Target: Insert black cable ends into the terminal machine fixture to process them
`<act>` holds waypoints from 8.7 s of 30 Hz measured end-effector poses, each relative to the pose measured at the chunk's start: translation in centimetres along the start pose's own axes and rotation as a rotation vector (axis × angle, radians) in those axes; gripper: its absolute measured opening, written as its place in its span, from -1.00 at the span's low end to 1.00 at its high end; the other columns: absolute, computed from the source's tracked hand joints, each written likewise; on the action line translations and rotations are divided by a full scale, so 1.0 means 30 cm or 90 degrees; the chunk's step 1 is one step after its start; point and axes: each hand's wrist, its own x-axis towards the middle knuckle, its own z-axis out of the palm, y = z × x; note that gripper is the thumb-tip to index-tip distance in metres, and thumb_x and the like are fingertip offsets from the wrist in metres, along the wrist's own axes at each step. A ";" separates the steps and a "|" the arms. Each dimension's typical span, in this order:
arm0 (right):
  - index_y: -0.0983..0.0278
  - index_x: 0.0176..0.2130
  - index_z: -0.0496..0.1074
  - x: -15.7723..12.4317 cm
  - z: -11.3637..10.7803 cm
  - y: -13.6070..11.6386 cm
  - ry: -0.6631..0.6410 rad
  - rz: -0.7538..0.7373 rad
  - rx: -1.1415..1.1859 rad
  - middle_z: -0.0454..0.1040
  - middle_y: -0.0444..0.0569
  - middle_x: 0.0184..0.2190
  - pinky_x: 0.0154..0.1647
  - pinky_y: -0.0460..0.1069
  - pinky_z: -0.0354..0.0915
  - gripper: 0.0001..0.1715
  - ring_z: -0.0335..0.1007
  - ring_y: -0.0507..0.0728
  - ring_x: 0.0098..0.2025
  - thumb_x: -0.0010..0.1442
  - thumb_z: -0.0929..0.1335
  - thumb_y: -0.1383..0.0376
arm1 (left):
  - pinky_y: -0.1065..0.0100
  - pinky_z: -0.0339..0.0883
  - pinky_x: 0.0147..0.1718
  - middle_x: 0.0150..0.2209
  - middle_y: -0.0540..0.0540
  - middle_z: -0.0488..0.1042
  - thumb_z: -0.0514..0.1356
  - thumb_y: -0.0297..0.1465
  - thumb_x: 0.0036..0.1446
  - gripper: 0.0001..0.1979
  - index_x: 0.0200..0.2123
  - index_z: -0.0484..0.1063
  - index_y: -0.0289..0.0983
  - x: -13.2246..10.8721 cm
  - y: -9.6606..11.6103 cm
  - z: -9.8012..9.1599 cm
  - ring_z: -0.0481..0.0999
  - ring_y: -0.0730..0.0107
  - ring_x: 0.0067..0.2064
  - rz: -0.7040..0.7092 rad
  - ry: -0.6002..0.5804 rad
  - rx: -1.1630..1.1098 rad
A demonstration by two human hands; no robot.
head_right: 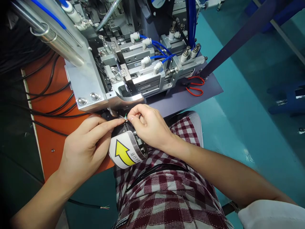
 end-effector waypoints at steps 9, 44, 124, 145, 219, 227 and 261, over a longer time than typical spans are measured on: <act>0.29 -0.36 0.38 0.001 0.004 -0.005 0.002 -0.007 -0.024 0.47 -0.08 -0.37 -0.24 -0.01 0.28 -0.88 0.39 0.10 -0.29 0.21 0.28 0.41 | 0.45 0.27 -0.39 -0.31 -0.05 0.39 0.05 -0.54 0.24 -0.68 -0.02 0.49 -0.24 0.008 0.005 -0.004 0.40 0.44 -0.31 0.009 0.006 0.011; 0.38 -0.37 0.50 0.032 0.005 -0.037 -0.003 0.131 0.079 0.53 -0.03 -0.40 -0.37 -0.04 0.30 -0.87 0.43 0.09 -0.37 0.15 0.36 0.34 | 0.39 0.28 -0.39 -0.28 -0.12 0.40 0.05 -0.54 0.24 -0.67 0.01 0.48 -0.36 0.005 0.000 -0.001 0.42 0.37 -0.28 0.023 -0.020 0.021; 0.34 -0.41 0.44 0.010 0.026 -0.030 0.028 0.162 0.200 0.38 -0.14 -0.53 -0.50 -0.10 0.19 -0.87 0.24 -0.01 -0.50 0.13 0.36 0.31 | 0.38 0.37 -0.26 -0.19 -0.12 0.48 0.04 -0.51 0.27 -0.70 0.00 0.45 -0.31 -0.007 -0.009 -0.003 0.47 0.36 -0.19 0.015 -0.006 -0.044; 0.34 -0.55 0.35 0.036 -0.013 -0.028 -0.071 0.304 0.296 0.35 -0.22 -0.63 -0.66 -0.17 0.03 -0.69 0.07 -0.13 -0.69 0.21 0.30 0.36 | 0.37 0.34 -0.42 -0.28 -0.13 0.43 -0.03 -0.47 0.29 -0.66 0.02 0.44 -0.35 0.013 0.005 -0.011 0.44 0.34 -0.33 0.049 -0.051 0.062; 0.22 -0.48 0.17 0.018 0.060 0.055 -0.028 -0.012 0.171 0.15 -0.20 -0.52 -0.40 -0.04 0.10 -0.69 0.10 0.02 -0.46 0.30 0.23 0.23 | 0.36 0.36 -0.25 -0.23 -0.14 0.43 0.14 -0.61 0.17 -0.76 -0.13 0.51 -0.35 -0.072 -0.082 -0.023 0.44 0.33 -0.20 0.068 0.111 0.073; 0.22 -0.49 0.15 0.015 0.059 0.054 -0.028 0.003 0.170 0.15 -0.21 -0.53 -0.41 -0.05 0.11 -0.67 0.10 0.01 -0.46 0.29 0.23 0.21 | 0.35 0.37 -0.25 -0.23 -0.11 0.43 0.11 -0.59 0.20 -0.75 -0.12 0.49 -0.25 -0.075 -0.079 -0.017 0.45 0.34 -0.21 0.070 0.116 0.078; 0.25 -0.48 0.27 0.003 0.079 0.026 0.003 0.167 0.348 0.33 -0.23 -0.56 -0.47 -0.08 0.21 -0.69 0.23 -0.05 -0.58 0.16 0.34 0.13 | 0.43 0.38 -0.22 -0.19 -0.10 0.48 0.06 -0.56 0.23 -0.74 -0.11 0.46 -0.23 -0.158 -0.154 -0.084 0.51 0.39 -0.19 0.033 0.076 0.089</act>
